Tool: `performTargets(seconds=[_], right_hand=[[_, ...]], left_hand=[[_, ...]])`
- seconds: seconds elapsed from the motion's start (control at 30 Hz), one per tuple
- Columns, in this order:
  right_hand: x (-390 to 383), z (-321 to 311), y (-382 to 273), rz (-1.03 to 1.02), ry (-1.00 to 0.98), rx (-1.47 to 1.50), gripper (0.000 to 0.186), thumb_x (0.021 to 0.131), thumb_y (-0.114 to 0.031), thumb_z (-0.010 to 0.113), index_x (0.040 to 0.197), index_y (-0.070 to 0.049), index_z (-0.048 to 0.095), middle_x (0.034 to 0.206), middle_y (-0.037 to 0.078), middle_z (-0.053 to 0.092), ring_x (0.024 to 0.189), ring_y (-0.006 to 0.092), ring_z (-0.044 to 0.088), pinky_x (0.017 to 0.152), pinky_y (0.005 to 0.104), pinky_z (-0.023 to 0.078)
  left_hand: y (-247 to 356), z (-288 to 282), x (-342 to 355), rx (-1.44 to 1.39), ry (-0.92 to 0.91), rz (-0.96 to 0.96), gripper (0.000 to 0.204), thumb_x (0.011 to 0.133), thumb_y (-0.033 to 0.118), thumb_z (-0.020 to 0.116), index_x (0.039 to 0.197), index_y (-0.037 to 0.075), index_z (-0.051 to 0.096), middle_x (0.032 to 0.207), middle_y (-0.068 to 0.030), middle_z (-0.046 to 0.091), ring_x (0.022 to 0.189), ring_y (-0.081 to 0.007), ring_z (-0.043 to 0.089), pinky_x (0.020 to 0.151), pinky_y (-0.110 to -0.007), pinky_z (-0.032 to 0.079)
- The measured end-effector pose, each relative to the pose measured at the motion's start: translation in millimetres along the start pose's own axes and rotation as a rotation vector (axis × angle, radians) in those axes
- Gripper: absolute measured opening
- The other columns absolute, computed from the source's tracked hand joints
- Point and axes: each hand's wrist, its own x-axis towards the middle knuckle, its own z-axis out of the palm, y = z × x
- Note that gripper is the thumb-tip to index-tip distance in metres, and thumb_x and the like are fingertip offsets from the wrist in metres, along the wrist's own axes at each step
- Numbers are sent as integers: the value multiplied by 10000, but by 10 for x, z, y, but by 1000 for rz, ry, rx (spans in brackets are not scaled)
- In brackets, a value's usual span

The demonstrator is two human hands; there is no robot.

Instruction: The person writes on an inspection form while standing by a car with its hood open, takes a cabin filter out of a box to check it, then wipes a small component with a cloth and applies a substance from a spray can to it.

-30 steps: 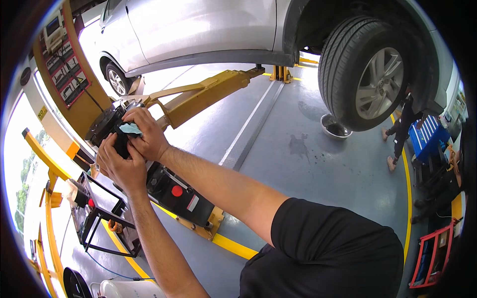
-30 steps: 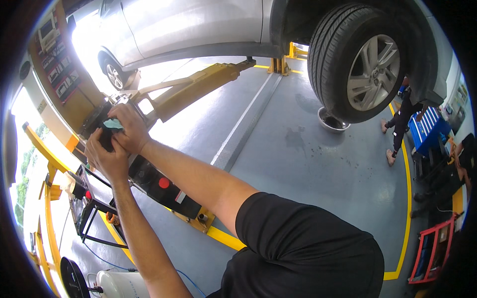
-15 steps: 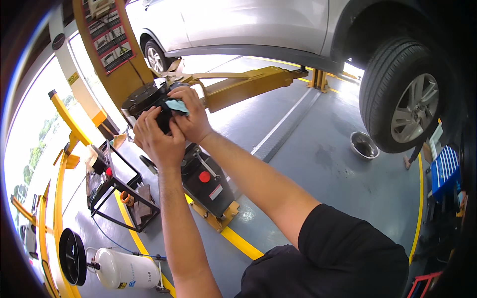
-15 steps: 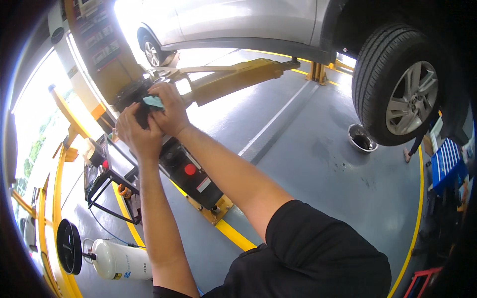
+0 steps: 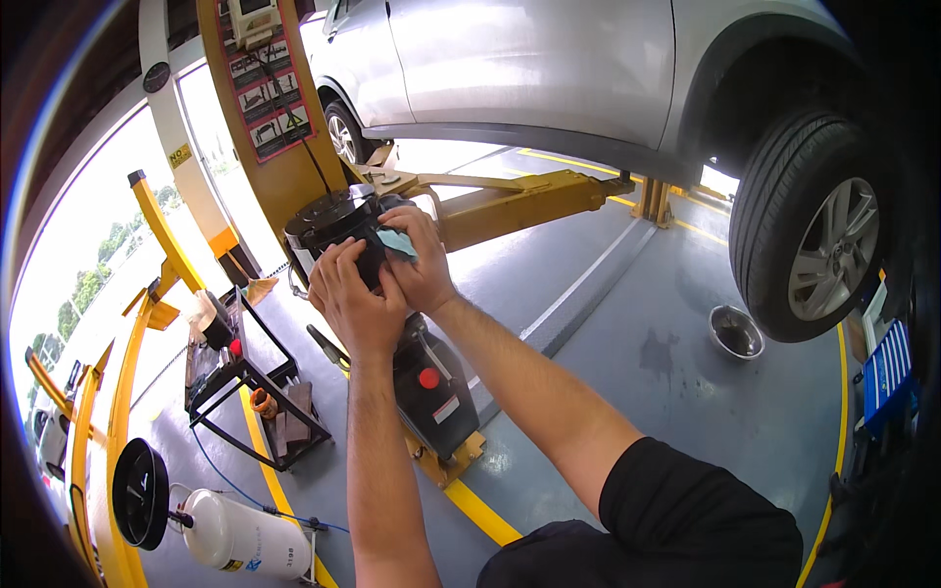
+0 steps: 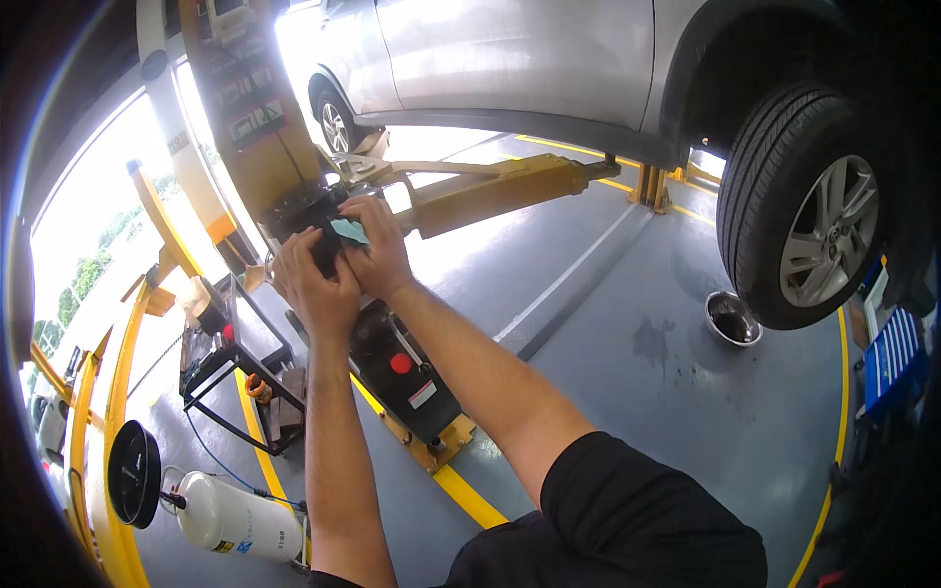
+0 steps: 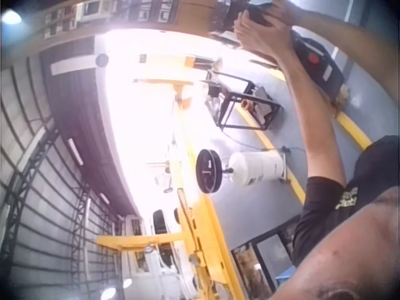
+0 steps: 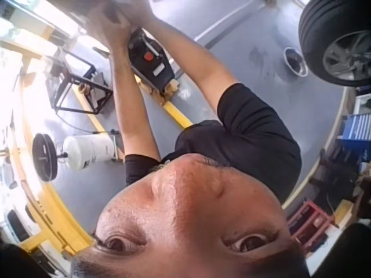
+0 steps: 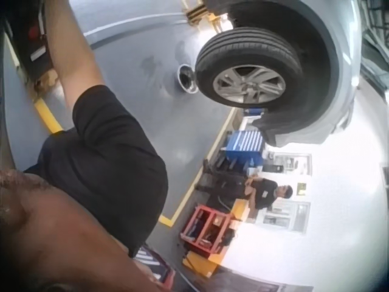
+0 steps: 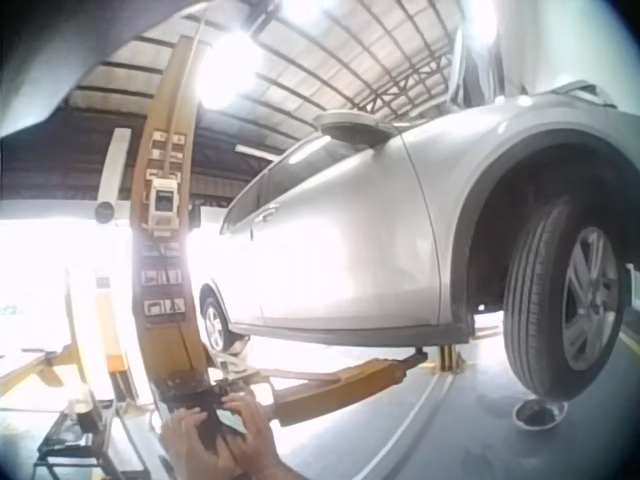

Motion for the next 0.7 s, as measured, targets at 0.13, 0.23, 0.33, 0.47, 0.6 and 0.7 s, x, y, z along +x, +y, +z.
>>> performTargets(seconds=[0.13,0.23,0.33,0.47,0.6,0.7], right_hand=[[-38,-4,6,4,-2,19,283,782,-57,604,1064,-28,591,1158,155,623,1087,367,589,945,433,476],[-69,-10,51,-4,-10,19,290,783,-59,601,1071,-29,586,1164,161,620,1091,372,588,948,434,477],[-92,-13,68,-22,-11,12,300,781,-59,600,1079,-30,581,1168,164,620,1096,375,588,952,434,476],[-101,-25,66,-36,-8,5,316,772,-62,606,1086,-34,578,1171,165,621,1101,373,591,959,434,476],[-141,-11,64,-28,4,18,333,755,-74,618,1083,-39,582,1150,151,627,1111,369,582,978,438,467],[-163,-50,56,-19,-37,-14,317,817,-138,617,1118,-51,568,1179,144,612,1135,346,562,1007,418,433]], left_hand=[[-33,7,-39,-1,16,8,400,778,120,712,1167,89,624,1267,-90,609,1282,-330,510,1107,-487,335],[-2,15,-57,10,34,38,406,784,68,719,1176,78,612,1244,-125,635,1238,-343,549,1077,-495,353],[-7,10,-74,5,27,17,398,789,73,714,1174,77,615,1242,-121,639,1246,-343,547,1087,-497,351],[-25,17,-99,18,21,30,399,780,94,714,1168,78,621,1245,-108,631,1259,-343,533,1099,-496,350],[-53,40,-128,9,26,34,403,765,89,718,1157,80,622,1240,-107,627,1253,-359,531,1103,-500,350],[-33,44,-163,10,28,37,399,782,95,727,1167,92,621,1239,-102,627,1263,-357,526,1097,-496,350]])
